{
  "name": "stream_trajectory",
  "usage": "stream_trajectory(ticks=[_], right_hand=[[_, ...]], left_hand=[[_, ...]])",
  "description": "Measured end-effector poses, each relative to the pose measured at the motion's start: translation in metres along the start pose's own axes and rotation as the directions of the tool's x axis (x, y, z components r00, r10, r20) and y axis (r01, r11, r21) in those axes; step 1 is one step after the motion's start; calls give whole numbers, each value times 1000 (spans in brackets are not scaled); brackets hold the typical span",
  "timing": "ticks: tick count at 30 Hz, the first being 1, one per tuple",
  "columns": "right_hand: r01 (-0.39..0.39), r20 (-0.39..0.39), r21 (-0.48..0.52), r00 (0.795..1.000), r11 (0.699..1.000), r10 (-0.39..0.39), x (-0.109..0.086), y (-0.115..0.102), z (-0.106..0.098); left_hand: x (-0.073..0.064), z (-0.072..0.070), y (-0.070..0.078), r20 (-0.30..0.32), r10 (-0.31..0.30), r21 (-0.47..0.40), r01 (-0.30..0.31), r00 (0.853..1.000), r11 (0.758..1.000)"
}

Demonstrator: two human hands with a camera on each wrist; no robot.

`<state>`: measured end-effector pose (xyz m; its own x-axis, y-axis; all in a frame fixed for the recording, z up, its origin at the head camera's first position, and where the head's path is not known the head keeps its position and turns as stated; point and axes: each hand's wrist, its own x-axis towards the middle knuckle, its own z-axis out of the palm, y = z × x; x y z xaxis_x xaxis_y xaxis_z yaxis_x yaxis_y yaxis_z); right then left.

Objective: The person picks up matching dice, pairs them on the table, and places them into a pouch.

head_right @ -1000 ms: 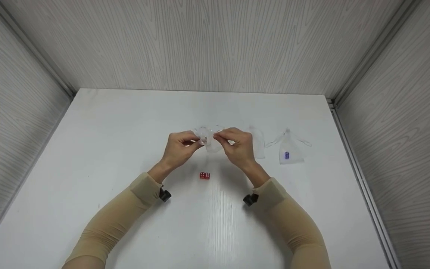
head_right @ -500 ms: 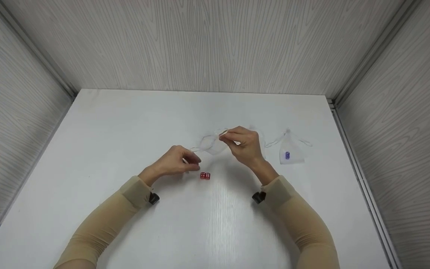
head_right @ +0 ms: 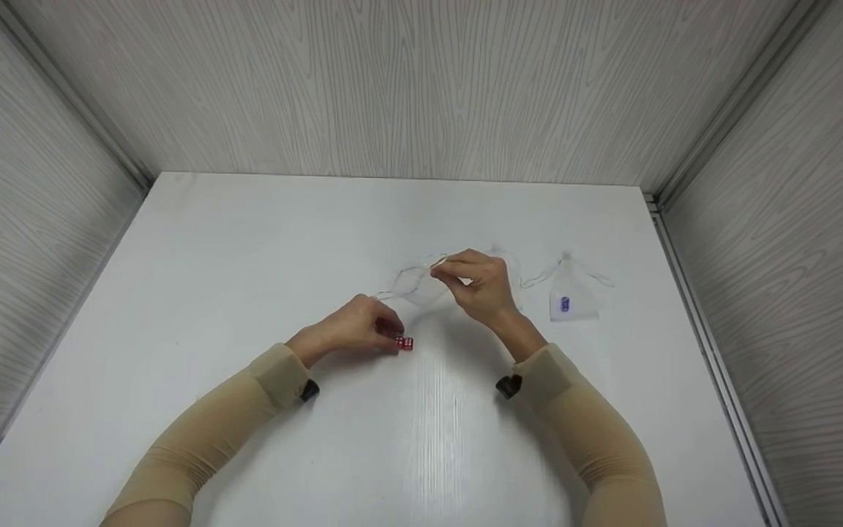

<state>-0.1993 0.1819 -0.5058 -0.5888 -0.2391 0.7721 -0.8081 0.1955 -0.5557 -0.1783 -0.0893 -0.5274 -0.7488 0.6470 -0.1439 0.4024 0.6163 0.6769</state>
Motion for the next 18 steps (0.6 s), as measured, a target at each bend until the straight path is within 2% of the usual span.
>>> stream_trajectory(ticks=[7, 11, 15, 18], right_hand=[[-5, 5, -25, 1000, 1000, 5, -1, 2, -3], [-26, 19, -44, 999, 999, 26, -4, 3, -6], [-53, 31, -62, 998, 997, 55, -6, 5, -9], [-65, 35, -67, 997, 996, 67, -7, 5, -9]], left_hand=[[0, 0, -3, -3, -11, -33, 11, 1000, 999], [-4, -8, -5, -22, -12, -35, 11, 1000, 999], [-9, -24, -4, -115, -47, -36, 43, 992, 998], [-13, -41, 1, -216, -89, -70, 75, 972, 995]])
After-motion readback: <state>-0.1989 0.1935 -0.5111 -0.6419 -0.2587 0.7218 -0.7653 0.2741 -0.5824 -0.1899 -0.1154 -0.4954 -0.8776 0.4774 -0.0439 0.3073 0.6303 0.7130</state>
